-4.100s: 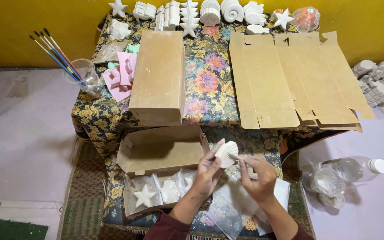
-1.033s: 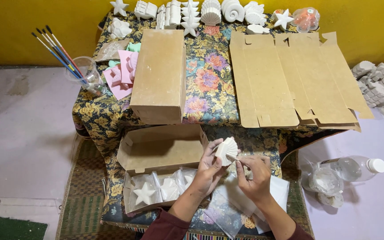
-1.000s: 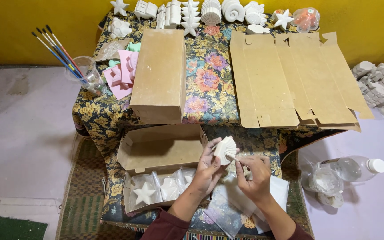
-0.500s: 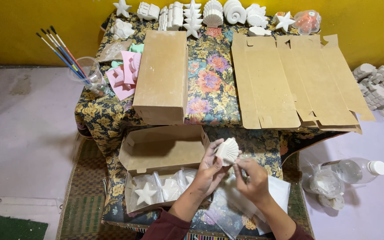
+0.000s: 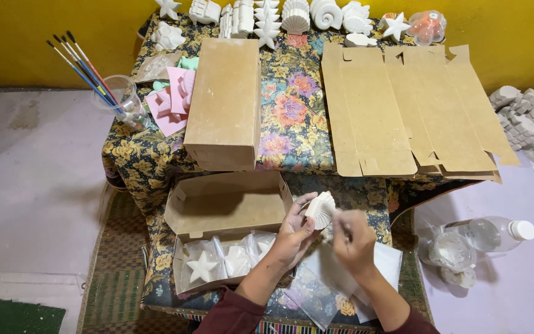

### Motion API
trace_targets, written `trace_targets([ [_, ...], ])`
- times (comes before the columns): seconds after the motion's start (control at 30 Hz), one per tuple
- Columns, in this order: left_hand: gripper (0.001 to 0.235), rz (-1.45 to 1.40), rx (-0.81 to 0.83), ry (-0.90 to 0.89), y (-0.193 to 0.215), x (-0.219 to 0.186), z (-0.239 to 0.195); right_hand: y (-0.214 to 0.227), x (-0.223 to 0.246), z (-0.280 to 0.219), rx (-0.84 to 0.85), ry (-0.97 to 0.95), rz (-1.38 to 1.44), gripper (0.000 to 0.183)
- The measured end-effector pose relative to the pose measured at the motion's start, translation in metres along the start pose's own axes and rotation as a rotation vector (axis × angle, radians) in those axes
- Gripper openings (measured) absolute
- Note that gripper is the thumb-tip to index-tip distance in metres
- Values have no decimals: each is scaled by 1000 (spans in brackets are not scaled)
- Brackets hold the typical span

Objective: The person smooths a white shell-shaped object with a small tool, then places it into a clear plastic bag. They arrange several bagged items inside a cardboard box, close the box, and then fold and assemble a flat cardboard sheet into a new box.

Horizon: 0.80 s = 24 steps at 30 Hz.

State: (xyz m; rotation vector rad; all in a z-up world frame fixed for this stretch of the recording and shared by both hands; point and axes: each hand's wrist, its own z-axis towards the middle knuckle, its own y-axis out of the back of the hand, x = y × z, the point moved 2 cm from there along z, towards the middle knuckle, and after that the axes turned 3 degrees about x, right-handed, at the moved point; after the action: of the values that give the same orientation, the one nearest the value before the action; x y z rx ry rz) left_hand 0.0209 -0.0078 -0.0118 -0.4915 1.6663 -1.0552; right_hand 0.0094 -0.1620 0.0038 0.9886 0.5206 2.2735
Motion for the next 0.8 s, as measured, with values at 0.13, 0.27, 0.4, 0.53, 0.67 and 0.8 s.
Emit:
trace_targets([
  [0.13,68,-27,22,-69,-6,-5,-2,0,14,-9,20,171,56,9],
  [0.27,69,-84,51,-31,-6,-6,0,-6,-2,-19,-34,190,61,14],
  [0.4,66,-27,-22,58,-7,-6,-1,-2,-6,-22,-71,249,97,25],
  [0.53,73,24,-9,26,-5,-5,1,-14,3,-32,-70,398,40,16],
  [0.67,62,254,-61,33,-7,-7,4,-8,41,-13,95,480,221,9],
  [0.8,66,442,14,-138,-5,-1,10,-1,73,-4,276,580,135,9],
])
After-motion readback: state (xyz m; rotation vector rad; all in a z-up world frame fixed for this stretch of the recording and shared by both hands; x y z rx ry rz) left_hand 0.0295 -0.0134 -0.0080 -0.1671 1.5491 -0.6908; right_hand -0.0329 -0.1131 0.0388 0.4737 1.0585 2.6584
